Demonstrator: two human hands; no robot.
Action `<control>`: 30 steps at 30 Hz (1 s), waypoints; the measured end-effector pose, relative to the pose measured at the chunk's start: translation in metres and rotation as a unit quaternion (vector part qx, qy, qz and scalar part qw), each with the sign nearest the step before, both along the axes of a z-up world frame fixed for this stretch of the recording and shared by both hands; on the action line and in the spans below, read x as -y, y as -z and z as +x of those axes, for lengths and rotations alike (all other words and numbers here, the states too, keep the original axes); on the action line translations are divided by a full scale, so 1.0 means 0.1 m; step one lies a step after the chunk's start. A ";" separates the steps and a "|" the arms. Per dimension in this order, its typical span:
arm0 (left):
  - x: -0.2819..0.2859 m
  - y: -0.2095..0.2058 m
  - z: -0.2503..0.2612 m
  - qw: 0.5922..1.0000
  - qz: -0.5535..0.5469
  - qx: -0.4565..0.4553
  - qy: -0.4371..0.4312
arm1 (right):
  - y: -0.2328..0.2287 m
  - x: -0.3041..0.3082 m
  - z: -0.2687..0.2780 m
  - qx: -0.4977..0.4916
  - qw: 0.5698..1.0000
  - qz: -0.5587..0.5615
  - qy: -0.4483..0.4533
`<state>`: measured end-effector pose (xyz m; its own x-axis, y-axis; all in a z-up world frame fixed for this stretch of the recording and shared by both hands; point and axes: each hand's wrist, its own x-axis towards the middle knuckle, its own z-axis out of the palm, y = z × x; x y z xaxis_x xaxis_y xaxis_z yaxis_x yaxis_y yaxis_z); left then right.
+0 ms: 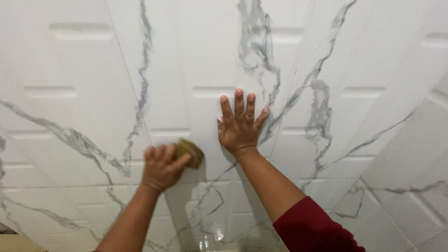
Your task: The person scrubs white marble-patterned wall tiles with a yellow sponge, repeatedly dipping the sponge into a pink bowl of soapy water and a green bucket. The person cleans multiple sections of the wall, including corners and grout lines, using both hands to scrub and rinse.
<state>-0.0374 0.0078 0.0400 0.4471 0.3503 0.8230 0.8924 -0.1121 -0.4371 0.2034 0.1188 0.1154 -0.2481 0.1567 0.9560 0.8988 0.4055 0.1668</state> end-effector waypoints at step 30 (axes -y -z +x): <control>0.10 0.17 -0.22 0.996 -0.041 -0.069 0.049 | 0.19 -0.01 -0.13 -0.027 0.999 -0.012 -0.012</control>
<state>-0.0593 -0.0023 0.0228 0.5888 0.3624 0.7225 0.8079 -0.2353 -0.5403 0.1903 0.1193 0.0960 -0.1999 0.1738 0.9643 0.8959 0.4308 0.1081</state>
